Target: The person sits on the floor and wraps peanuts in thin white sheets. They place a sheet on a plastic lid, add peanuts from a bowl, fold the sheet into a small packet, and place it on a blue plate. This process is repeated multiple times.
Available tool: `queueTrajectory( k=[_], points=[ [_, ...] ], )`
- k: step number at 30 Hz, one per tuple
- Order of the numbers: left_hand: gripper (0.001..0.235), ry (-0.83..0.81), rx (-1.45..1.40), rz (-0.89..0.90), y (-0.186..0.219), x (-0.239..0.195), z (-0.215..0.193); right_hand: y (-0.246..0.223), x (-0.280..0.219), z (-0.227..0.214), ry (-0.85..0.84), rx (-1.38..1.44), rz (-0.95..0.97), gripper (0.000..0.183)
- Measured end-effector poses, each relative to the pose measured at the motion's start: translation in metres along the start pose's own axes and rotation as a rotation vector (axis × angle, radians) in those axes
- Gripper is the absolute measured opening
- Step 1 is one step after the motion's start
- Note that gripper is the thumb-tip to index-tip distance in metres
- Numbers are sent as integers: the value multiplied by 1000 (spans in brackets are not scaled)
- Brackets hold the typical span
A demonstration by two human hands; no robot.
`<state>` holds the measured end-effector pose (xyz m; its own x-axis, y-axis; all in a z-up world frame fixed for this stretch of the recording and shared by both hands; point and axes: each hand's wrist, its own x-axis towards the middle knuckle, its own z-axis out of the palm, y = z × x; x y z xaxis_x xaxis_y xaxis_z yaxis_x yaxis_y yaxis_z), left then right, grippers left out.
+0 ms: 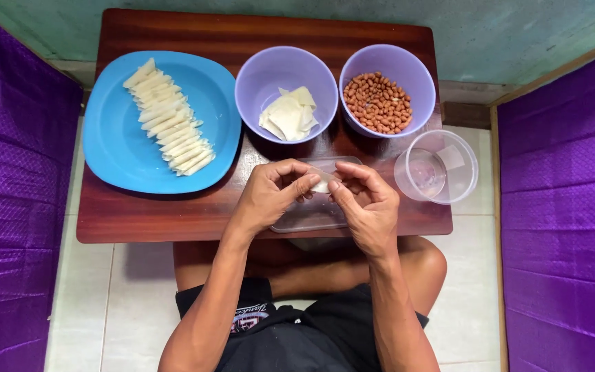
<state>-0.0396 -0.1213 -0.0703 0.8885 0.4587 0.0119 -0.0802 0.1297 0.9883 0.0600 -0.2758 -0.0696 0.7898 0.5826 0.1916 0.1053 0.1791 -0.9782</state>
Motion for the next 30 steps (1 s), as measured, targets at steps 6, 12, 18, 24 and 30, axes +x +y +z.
queueTrajectory(
  k=[6, 12, 18, 24, 30],
  points=[
    [14, 18, 96, 37, -1, -5, 6, 11, -8, -9, -9, -20, 65, 31],
    [11, 90, 661, 362, -7, -16, 14, -12, 6, -12, 23, -453, -232, 23],
    [35, 54, 830, 293, -23, -31, 9, 3, -3, -13, 48, -581, -304, 18],
    [34, 59, 849, 324, -22, -29, 12, 1, -5, -10, 51, -649, -325, 18],
    [25, 91, 887, 317, -18, -27, 17, 8, -25, -12, 125, -740, -401, 16]
  ],
)
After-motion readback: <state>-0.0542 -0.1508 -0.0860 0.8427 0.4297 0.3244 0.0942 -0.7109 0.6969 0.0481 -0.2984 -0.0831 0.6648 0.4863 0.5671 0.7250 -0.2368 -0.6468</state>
